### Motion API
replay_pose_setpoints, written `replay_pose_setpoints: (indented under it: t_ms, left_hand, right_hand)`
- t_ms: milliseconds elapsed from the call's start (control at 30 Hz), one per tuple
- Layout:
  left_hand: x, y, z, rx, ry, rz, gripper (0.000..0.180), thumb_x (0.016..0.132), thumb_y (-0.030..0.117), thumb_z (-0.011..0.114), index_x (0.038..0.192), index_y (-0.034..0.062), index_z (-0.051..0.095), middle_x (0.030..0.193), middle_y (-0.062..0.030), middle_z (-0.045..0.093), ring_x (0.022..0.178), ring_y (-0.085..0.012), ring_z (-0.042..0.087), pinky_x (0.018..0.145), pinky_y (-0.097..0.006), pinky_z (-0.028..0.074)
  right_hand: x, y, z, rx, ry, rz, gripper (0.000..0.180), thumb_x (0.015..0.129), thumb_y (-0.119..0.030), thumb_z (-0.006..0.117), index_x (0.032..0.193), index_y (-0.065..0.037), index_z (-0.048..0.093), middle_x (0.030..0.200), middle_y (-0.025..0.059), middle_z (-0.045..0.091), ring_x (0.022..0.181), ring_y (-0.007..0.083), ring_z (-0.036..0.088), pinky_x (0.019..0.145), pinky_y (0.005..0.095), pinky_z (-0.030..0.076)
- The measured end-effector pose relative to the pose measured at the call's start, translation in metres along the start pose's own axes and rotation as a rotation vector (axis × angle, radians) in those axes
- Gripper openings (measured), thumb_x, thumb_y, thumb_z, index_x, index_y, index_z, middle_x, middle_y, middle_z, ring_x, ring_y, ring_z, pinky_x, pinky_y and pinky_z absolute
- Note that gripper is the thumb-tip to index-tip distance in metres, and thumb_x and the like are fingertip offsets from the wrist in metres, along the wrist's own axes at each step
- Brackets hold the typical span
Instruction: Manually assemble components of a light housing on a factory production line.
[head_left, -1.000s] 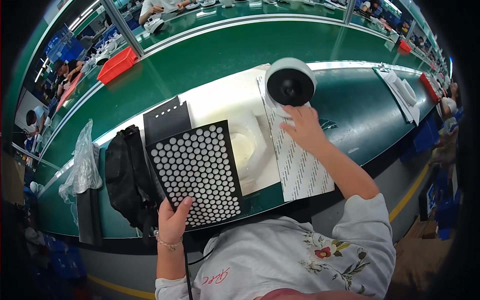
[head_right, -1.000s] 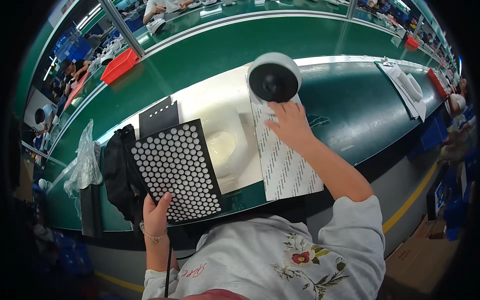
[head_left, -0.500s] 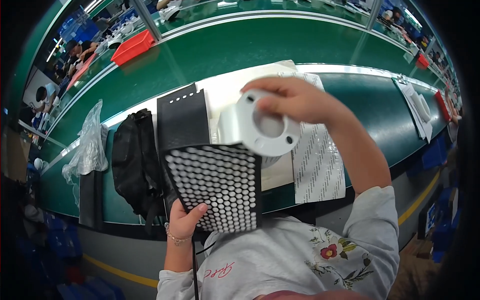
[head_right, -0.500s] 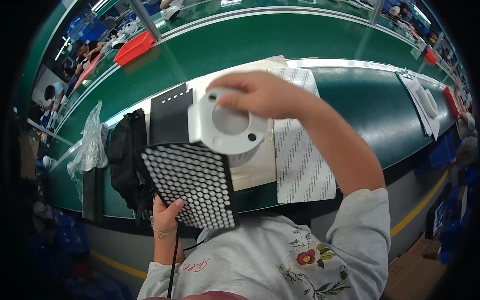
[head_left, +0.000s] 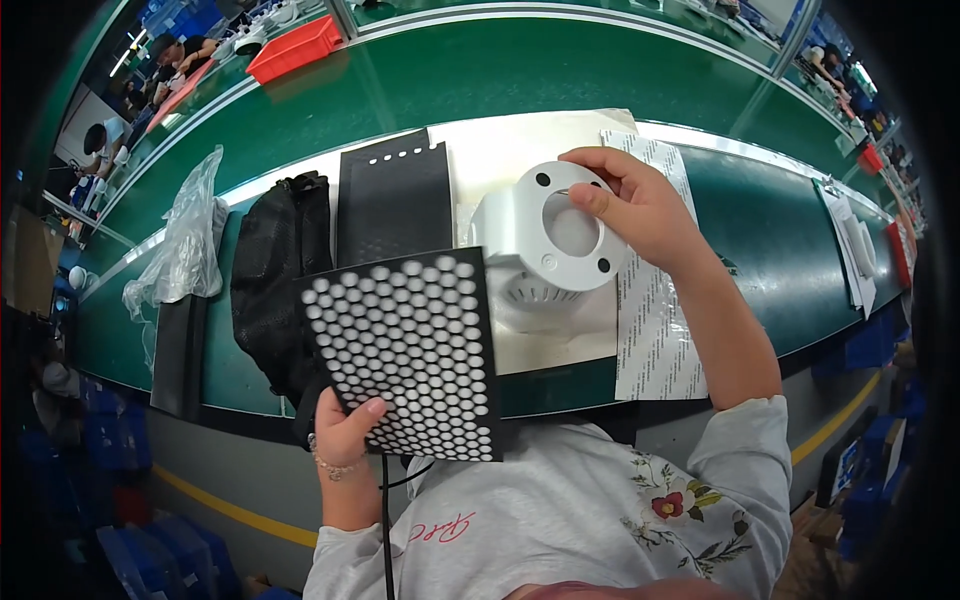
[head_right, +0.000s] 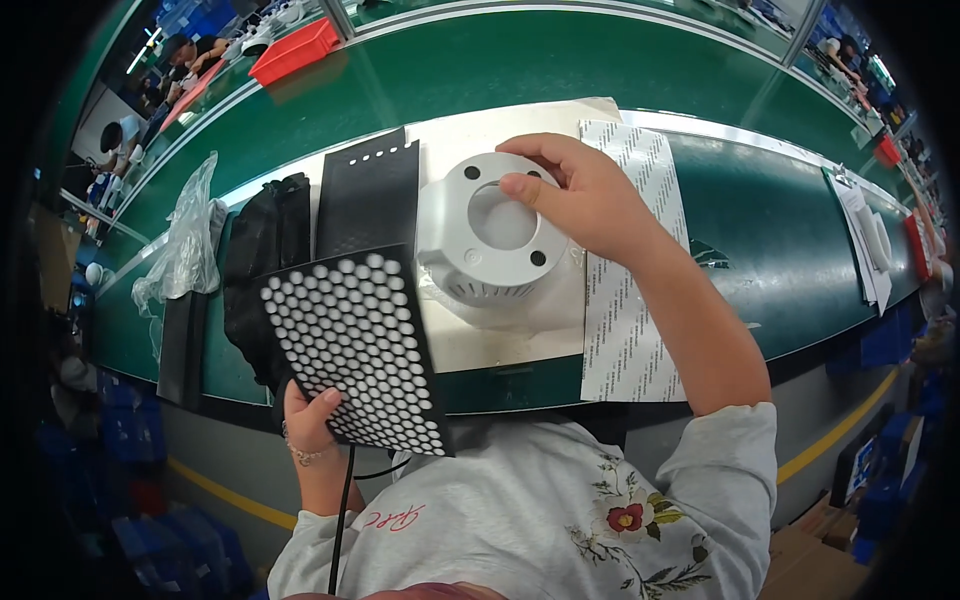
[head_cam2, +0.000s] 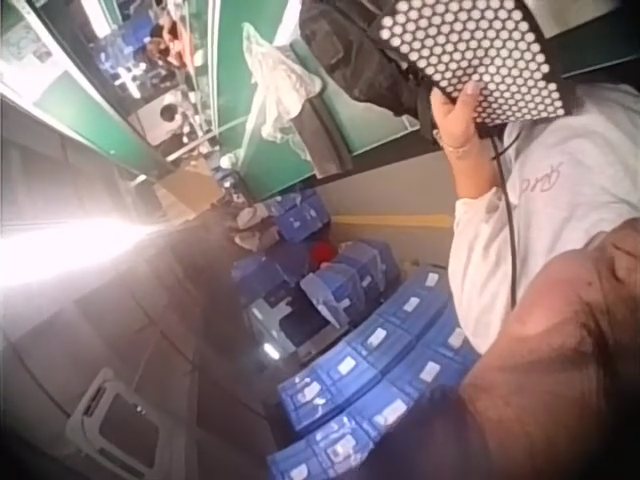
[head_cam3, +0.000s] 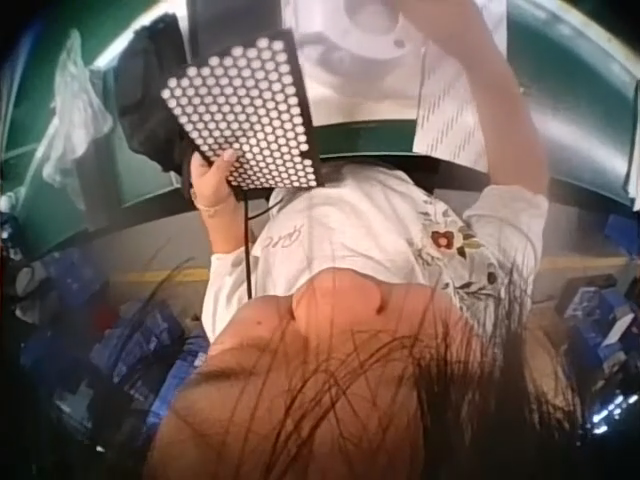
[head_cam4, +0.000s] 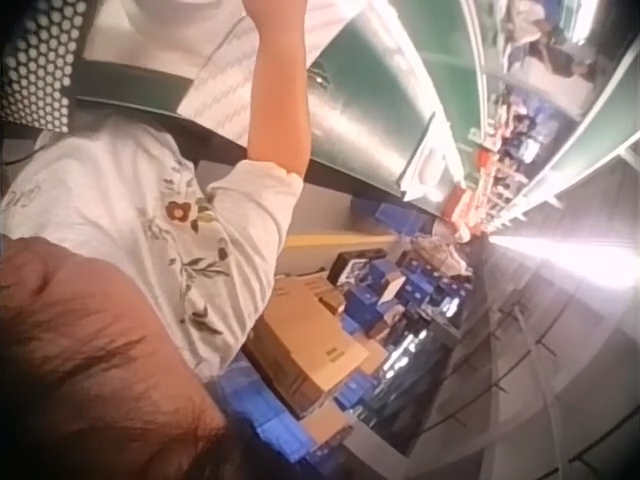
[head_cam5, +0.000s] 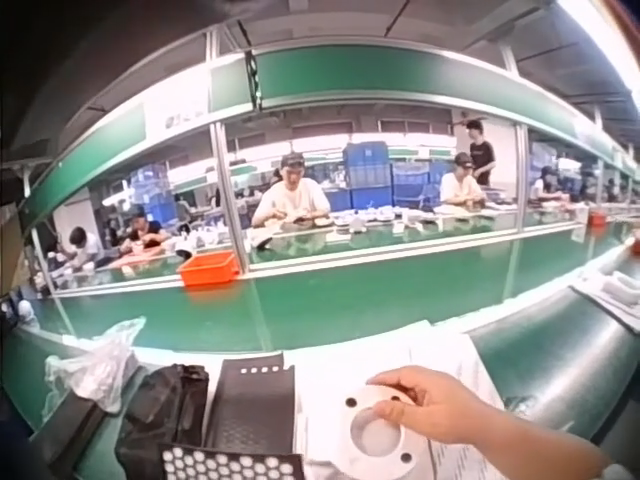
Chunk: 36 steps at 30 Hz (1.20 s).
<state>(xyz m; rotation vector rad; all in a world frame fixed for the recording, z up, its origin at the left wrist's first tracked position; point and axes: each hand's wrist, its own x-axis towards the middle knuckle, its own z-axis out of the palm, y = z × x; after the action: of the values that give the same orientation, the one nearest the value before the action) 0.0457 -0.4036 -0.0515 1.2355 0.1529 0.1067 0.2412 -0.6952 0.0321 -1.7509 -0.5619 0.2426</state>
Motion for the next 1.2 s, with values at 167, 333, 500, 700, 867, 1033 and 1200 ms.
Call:
replay_pose_setpoints:
  t_ms: [167, 333, 500, 700, 867, 1033, 1200]
  left_hand:
    - [-0.008, 0.001, -0.003, 0.005, 0.143, 0.111, 0.043, 0.070, 0.005, 0.055, 0.109, -0.0104, 0.045, 0.102, -0.0191, 0.057, 0.090, -0.0234, 0.059, 0.080, -0.033, 0.047]
    - [0.002, 0.016, 0.026, -0.061, 0.190, 0.126, 0.037, 0.072, 0.001, 0.059, 0.107, -0.0048, 0.050, 0.102, -0.0105, 0.058, 0.091, -0.0152, 0.055, 0.082, -0.026, 0.041]
    - [0.010, 0.027, 0.044, -0.065, 0.249, 0.167, 0.033, 0.075, 0.003, 0.058, 0.107, -0.0019, 0.050, 0.098, -0.0059, 0.058, 0.086, -0.0105, 0.054, 0.077, -0.023, 0.041]
    - [0.011, 0.028, 0.052, -0.118, 0.229, 0.170, 0.028, 0.077, 0.003, 0.058, 0.104, -0.0011, 0.052, 0.095, -0.0044, 0.058, 0.082, -0.0082, 0.053, 0.074, -0.020, 0.041]
    - [0.006, 0.028, 0.055, -0.140, 0.207, 0.154, 0.024, 0.078, 0.003, 0.057, 0.102, -0.0005, 0.053, 0.091, -0.0030, 0.059, 0.079, -0.0069, 0.054, 0.071, -0.019, 0.042]
    - [0.003, 0.021, 0.049, -0.163, 0.147, 0.169, 0.025, 0.079, 0.005, 0.057, 0.103, -0.0009, 0.053, 0.094, -0.0045, 0.059, 0.082, -0.0086, 0.055, 0.073, -0.021, 0.042]
    - [0.004, 0.023, 0.051, -0.177, 0.159, 0.055, 0.028, 0.078, 0.008, 0.057, 0.104, -0.0023, 0.051, 0.096, -0.0067, 0.059, 0.084, -0.0113, 0.056, 0.075, -0.023, 0.043]
  right_hand:
    - [-0.003, -0.011, 0.003, -0.120, -0.046, -0.102, 0.035, 0.080, -0.019, 0.062, 0.109, -0.001, 0.053, 0.101, 0.0051, 0.054, 0.091, 0.0121, 0.051, 0.080, 0.0244, 0.040]
    - [-0.025, -0.033, 0.007, -0.506, 0.300, -0.549, 0.028, 0.073, -0.014, 0.065, 0.099, -0.004, 0.058, 0.096, 0.0081, 0.057, 0.084, 0.0194, 0.054, 0.072, 0.0289, 0.042]
    - [-0.069, -0.041, 0.033, -0.340, -0.119, -0.547, 0.026, 0.071, -0.010, 0.066, 0.094, -0.003, 0.056, 0.098, 0.0098, 0.057, 0.086, 0.0208, 0.054, 0.075, 0.0295, 0.041]
    - [-0.089, -0.029, 0.060, -0.210, -0.149, -0.256, 0.032, 0.072, -0.008, 0.065, 0.099, -0.003, 0.048, 0.103, 0.0125, 0.056, 0.090, 0.0190, 0.053, 0.078, 0.0297, 0.041]
    - [-0.087, -0.027, 0.078, -0.148, -0.140, -0.208, 0.035, 0.076, -0.006, 0.064, 0.104, -0.003, 0.044, 0.106, 0.0110, 0.054, 0.089, 0.0139, 0.053, 0.076, 0.0266, 0.042]
    - [-0.083, -0.017, 0.089, -0.034, -0.169, -0.247, 0.028, 0.076, 0.001, 0.063, 0.101, -0.001, 0.049, 0.102, 0.0081, 0.056, 0.084, 0.0106, 0.055, 0.073, 0.0232, 0.044]
    - [-0.082, -0.021, 0.097, -0.094, -0.065, -0.277, 0.020, 0.075, -0.004, 0.063, 0.094, -0.001, 0.058, 0.088, 0.0082, 0.061, 0.075, 0.0150, 0.058, 0.068, 0.0250, 0.046]
